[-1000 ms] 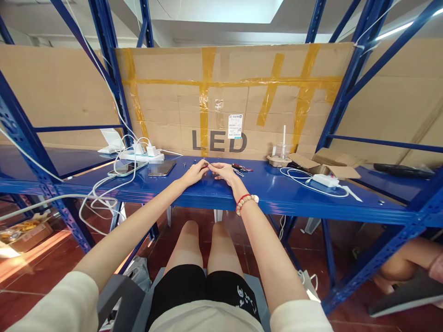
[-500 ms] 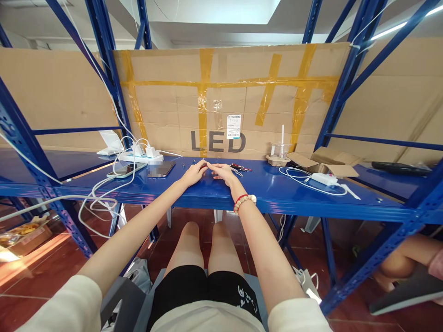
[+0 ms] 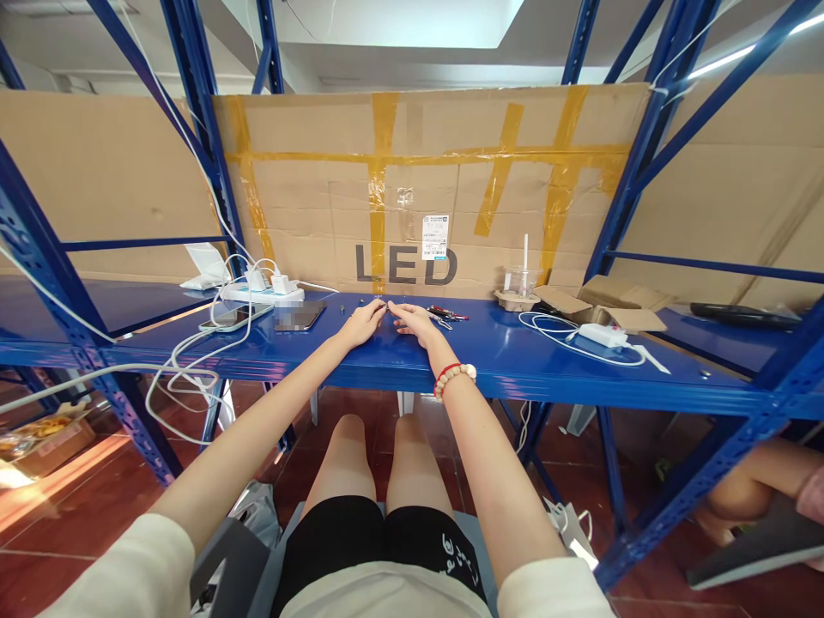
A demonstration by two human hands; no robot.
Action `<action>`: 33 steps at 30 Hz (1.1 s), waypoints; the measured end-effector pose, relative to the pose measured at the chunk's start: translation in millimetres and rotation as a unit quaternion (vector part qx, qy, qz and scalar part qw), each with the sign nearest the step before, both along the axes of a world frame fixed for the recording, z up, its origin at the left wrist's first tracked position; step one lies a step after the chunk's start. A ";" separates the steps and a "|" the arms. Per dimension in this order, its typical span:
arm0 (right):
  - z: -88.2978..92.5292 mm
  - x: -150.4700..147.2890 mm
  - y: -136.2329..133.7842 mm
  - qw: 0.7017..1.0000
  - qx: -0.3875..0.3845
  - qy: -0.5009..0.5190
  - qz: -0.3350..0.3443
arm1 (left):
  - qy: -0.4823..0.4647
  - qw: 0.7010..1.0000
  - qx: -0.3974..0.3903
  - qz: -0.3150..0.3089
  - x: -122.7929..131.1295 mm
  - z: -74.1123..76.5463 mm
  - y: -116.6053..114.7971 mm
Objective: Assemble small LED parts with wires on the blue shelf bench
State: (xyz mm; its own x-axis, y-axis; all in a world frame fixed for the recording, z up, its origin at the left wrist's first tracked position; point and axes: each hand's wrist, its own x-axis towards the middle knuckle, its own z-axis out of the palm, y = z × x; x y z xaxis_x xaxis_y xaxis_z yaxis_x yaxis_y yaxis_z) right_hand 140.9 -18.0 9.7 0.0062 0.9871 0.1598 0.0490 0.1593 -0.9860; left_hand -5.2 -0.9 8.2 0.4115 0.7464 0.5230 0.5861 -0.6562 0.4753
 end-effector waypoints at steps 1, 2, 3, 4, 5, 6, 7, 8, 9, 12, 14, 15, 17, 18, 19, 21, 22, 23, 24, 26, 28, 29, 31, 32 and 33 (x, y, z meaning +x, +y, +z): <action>-0.1 0.1 0.2 1.000 0.000 -0.001 0.001 | -0.002 1.000 -0.001 0.002 0.0 0.0 0.1; -0.3 0.2 0.6 1.000 0.001 -0.001 0.001 | -0.002 1.000 -0.002 0.005 -0.1 0.0 0.3; -0.5 0.3 0.9 1.000 0.002 0.001 0.000 | -0.002 1.000 -0.003 0.007 -0.1 -0.1 0.4; -0.9 0.4 1.4 1.000 0.003 0.003 -0.003 | -0.001 1.000 -0.005 0.008 -0.1 -0.1 0.5; -1.2 0.4 1.8 1.000 0.005 0.005 -0.006 | 0.000 1.000 -0.006 0.008 -0.1 -0.2 0.6; -1.6 0.4 2.1 1.000 0.008 0.007 -0.009 | 0.001 1.000 -0.006 0.008 -0.2 -0.2 0.7; -1.9 0.3 2.2 1.000 0.011 0.008 -0.012 | 0.003 1.000 -0.006 0.007 -0.3 -0.2 0.7; -2.1 0.1 2.1 1.000 0.013 0.008 -0.015 | 0.005 1.000 -0.004 0.007 -0.4 -0.2 0.6; -2.2 -0.2 1.7 1.000 0.016 0.007 -0.019 | 0.008 1.000 -0.002 0.008 -0.5 -0.1 0.5; -1.3 -1.7 -1.1 0.999 0.024 0.002 -0.026 | 0.017 1.000 0.005 0.012 -1.1 0.7 -0.4; -0.2 -2.8 -3.2 0.999 0.028 -0.003 -0.031 | 0.022 1.000 0.003 0.013 -1.3 1.6 -1.3; 0.2 -3.2 -4.0 0.999 0.029 -0.004 -0.032 | 0.024 1.000 0.000 0.013 -1.4 2.1 -1.7; 0.5 -3.7 -4.6 0.999 0.033 -0.006 -0.030 | 0.028 1.000 -0.004 0.012 -1.4 2.7 -2.4; 0.2 -3.7 -4.4 0.999 0.035 -0.006 -0.027 | 0.032 0.999 -0.006 0.013 -1.4 2.8 -2.6; -0.3 -3.7 -3.9 0.999 0.039 -0.008 -0.024 | 0.036 0.999 -0.008 0.014 -1.5 2.8 -2.6; -1.9 -3.5 -2.6 0.998 0.052 -0.017 -0.020 | 0.043 0.999 -0.013 0.020 -1.9 2.3 -2.6; -2.8 -3.5 -2.0 0.998 0.060 -0.025 -0.019 | 0.045 0.999 -0.016 0.023 -2.2 2.1 -2.6; -3.6 -3.5 -1.5 0.997 0.067 -0.033 -0.018 | 0.047 0.998 -0.019 0.025 -2.5 1.8 -2.7; -4.4 -3.7 -1.2 0.996 0.073 -0.040 -0.017 | 0.048 0.998 -0.023 0.027 -2.9 1.6 -2.8; -5.2 -4.0 -1.0 0.996 0.078 -0.048 -0.016 | 0.051 0.998 -0.028 0.026 -3.6 1.4 -3.3; -5.3 -4.4 -1.1 0.996 0.077 -0.049 -0.015 | 0.058 0.998 -0.028 0.021 -4.1 1.5 -3.8; -5.2 -4.5 -1.2 0.996 0.074 -0.047 -0.017 | 0.061 0.998 -0.025 0.019 -4.3 1.6 -3.9; -4.9 -4.5 -0.7 0.997 0.068 -0.043 -0.020 | 0.066 0.997 -0.019 0.019 -4.2 1.9 -4.1; -4.8 -4.4 -0.3 0.997 0.065 -0.040 -0.021 | 0.067 0.997 -0.016 0.021 -3.9 2.1 -4.1; -4.6 -4.3 0.2 0.997 0.060 -0.037 -0.024 | 0.066 0.997 -0.014 0.024 -3.5 2.3 -4.1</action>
State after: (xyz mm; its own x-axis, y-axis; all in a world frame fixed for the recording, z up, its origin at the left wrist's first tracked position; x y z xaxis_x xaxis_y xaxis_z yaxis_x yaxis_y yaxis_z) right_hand 136.5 -17.8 5.0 0.0366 0.9596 0.2790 0.1313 0.2721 -0.9533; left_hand -8.7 -5.0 10.5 0.4385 0.7808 0.4452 0.6757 -0.6130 0.4096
